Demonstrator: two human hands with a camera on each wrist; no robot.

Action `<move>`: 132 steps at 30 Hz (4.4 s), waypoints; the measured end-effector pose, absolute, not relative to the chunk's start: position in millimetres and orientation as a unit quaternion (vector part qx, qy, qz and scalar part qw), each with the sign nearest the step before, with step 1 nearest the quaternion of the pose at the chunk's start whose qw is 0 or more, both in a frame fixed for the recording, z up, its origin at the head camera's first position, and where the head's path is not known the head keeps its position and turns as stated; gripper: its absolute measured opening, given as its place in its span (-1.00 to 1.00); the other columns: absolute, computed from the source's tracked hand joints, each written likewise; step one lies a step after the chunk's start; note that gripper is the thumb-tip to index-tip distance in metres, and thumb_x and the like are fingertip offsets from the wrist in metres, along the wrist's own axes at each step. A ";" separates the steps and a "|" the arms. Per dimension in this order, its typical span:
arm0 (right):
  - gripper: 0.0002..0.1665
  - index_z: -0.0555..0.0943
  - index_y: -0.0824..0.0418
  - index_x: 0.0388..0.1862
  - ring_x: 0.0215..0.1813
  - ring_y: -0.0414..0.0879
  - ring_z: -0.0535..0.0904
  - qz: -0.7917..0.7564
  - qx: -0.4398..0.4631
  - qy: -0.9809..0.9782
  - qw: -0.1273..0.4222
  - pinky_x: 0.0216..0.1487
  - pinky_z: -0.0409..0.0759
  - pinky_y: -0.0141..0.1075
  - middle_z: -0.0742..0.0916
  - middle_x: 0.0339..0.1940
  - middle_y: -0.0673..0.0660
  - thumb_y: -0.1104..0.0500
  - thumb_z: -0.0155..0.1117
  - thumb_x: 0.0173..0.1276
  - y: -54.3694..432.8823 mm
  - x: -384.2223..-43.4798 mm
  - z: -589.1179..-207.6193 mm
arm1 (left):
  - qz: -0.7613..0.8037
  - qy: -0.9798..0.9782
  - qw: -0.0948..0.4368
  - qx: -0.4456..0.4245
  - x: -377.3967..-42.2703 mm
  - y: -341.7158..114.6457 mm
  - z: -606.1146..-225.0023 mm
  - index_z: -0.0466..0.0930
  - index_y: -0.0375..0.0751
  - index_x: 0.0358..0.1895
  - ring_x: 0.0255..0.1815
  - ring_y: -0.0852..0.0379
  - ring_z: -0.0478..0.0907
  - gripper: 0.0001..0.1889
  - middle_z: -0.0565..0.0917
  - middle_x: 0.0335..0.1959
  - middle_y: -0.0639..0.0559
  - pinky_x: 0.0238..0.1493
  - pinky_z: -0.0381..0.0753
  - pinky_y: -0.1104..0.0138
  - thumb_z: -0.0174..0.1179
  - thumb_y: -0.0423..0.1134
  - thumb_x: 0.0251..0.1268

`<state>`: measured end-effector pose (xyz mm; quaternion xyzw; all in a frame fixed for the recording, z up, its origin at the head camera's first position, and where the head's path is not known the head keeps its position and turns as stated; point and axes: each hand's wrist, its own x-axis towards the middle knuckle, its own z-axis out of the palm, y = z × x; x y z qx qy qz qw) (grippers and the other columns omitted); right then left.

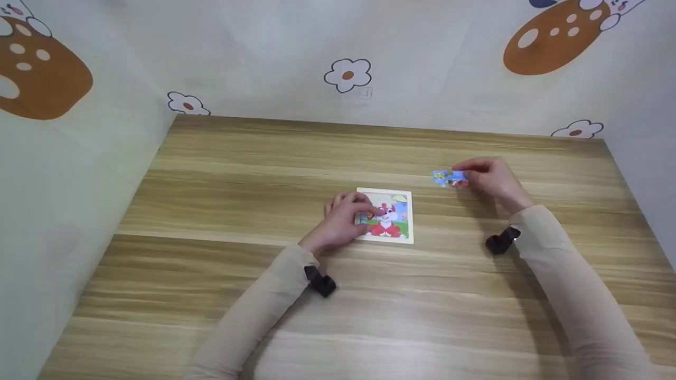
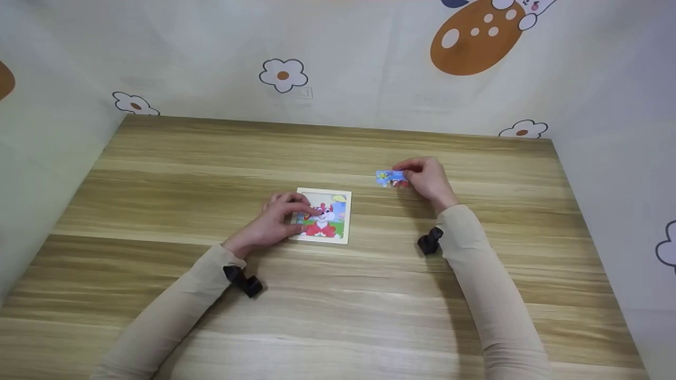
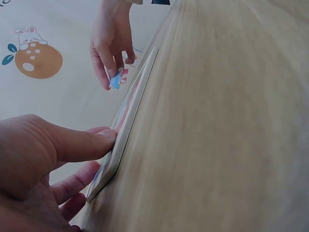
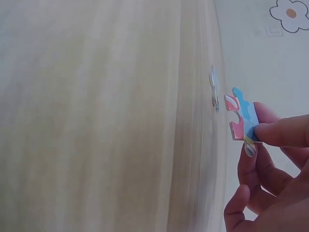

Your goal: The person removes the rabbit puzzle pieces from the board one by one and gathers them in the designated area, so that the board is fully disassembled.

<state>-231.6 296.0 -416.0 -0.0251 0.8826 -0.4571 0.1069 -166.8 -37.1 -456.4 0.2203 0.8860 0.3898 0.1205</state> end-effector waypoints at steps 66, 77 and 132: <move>-0.67 0.60 0.44 0.04 -0.12 -0.12 0.53 -0.399 -0.047 0.907 0.128 -0.15 0.42 -0.46 0.64 0.00 0.34 0.38 0.23 0.29 299.9 -248.6 -423.5 | 0.394 0.884 0.118 0.223 -166.1 -37.5 -456.6 0.68 0.00 0.04 0.29 -0.07 0.08 -0.63 0.39 0.16 0.01 0.28 -0.17 -0.02 0.28 -0.37 0.14; -0.69 0.62 0.40 0.03 -0.01 -0.01 0.49 -0.391 -0.039 0.909 0.139 -0.11 0.39 -0.39 0.64 0.05 0.33 0.37 0.21 0.31 298.6 -249.8 -423.9 | 0.398 0.881 0.109 0.232 -165.2 -37.7 -457.0 0.68 -0.03 0.04 0.26 -0.09 0.11 -0.64 0.40 0.14 0.00 0.25 -0.13 -0.01 0.28 -0.38 0.14; -0.75 0.68 0.36 -0.06 0.04 0.02 0.56 -0.442 -0.223 0.856 0.147 0.04 0.48 -0.24 0.70 -0.05 0.23 0.39 0.22 0.29 210.9 -215.4 -427.4 | 0.398 0.884 0.113 0.217 -167.6 -9.7 -454.9 0.73 0.01 -0.05 0.22 -0.04 0.14 -0.66 0.41 0.13 0.09 0.12 -0.05 -0.02 0.34 -0.35 0.05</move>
